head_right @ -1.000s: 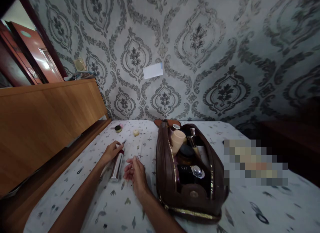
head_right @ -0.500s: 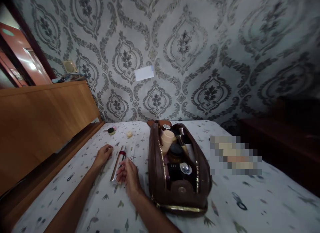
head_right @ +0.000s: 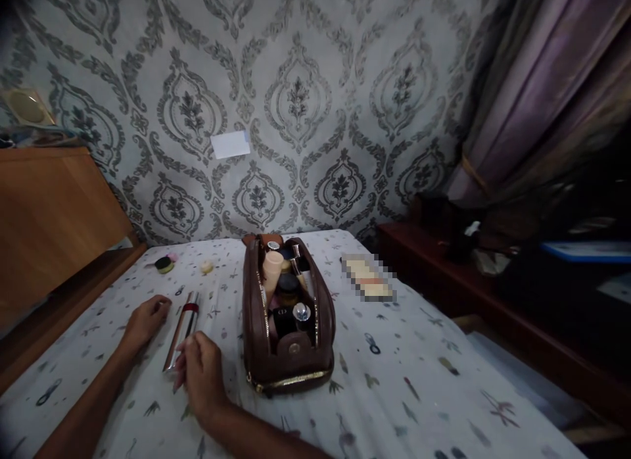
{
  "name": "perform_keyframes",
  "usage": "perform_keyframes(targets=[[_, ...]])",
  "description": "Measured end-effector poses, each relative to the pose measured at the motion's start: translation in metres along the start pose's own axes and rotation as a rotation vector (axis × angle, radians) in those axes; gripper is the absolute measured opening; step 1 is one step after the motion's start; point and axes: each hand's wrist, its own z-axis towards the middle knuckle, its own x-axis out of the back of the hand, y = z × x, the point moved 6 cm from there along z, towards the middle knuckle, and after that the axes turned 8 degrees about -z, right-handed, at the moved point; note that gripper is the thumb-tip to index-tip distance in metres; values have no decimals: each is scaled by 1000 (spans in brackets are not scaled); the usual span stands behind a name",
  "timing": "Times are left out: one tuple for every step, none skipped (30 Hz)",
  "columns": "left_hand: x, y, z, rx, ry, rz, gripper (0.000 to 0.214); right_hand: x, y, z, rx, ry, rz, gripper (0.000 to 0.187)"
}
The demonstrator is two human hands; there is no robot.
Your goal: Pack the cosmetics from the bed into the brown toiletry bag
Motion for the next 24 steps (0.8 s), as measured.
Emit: perform_keyframes(targets=[[0, 1, 0, 4, -2, 5, 31, 1, 0, -3, 0, -2, -5, 72], [0, 1, -1, 9, -4, 10, 32, 2, 1, -6, 2, -5, -9, 71], [1, 2, -1, 14, -6, 14, 32, 3, 0, -8, 4, -8, -15, 70], [1, 2, -1, 19, -8, 17, 32, 3, -1, -9, 10, -9, -25, 68], [1, 2, -2, 22, -10, 17, 32, 3, -2, -9, 18, -9, -37, 66], [1, 2, -2, 23, -13, 16, 31, 2, -4, -7, 27, -6, -47, 65], [0, 2, -2, 20, -15, 12, 31, 0, -7, -4, 38, 0, -53, 63], [0, 2, -2, 14, -13, 6, 31, -3, -9, 2, 47, 9, -53, 61], [0, 2, -2, 8, -10, 2, 32, -5, -11, 9, 53, 22, -45, 59], [0, 2, -2, 2, -5, 1, 32, -8, -13, 16, 60, 40, -32, 57], [-1, 1, -1, -1, 0, 3, 32, -10, -13, 25, 66, 61, -17, 56], [-1, 0, -1, -4, 3, 7, 32, -11, -13, 34, 70, 91, -1, 54], [-2, -1, 0, -8, 5, 12, 31, -11, -12, 42, 74, 128, 5, 54], [-3, -2, 1, -15, 8, 16, 30, -10, -10, 49, 73, 165, 5, 54], [-3, -2, 1, -24, 13, 19, 29, -8, -7, 55, 76, 201, -1, 53], [-4, -3, 2, -33, 18, 18, 29, -5, -5, 60, 84, 229, -13, 53], [-4, -4, 3, -41, 24, 15, 29, -2, -2, 63, 95, 247, -26, 52], [-5, -5, 3, -48, 29, 12, 28, 1, 1, 64, 108, 257, -36, 51], [-5, -5, 3, -53, 33, 9, 27, 4, 3, 65, 120, 260, -40, 50], [-5, -5, 3, -56, 34, 8, 27, 7, 5, 65, 127, 258, -39, 50], [-5, -5, 3, -57, 33, 7, 26, 9, 6, 64, 124, 255, -36, 49], [-4, -4, 2, -53, 31, 8, 26, 11, 7, 63, 117, 249, -32, 49], [-4, -4, 2, -43, 24, 9, 27, 11, 8, 62, 107, 239, -28, 49], [-3, -3, 2, -30, 13, 10, 27, 12, 8, 61, 96, 227, -27, 49]])
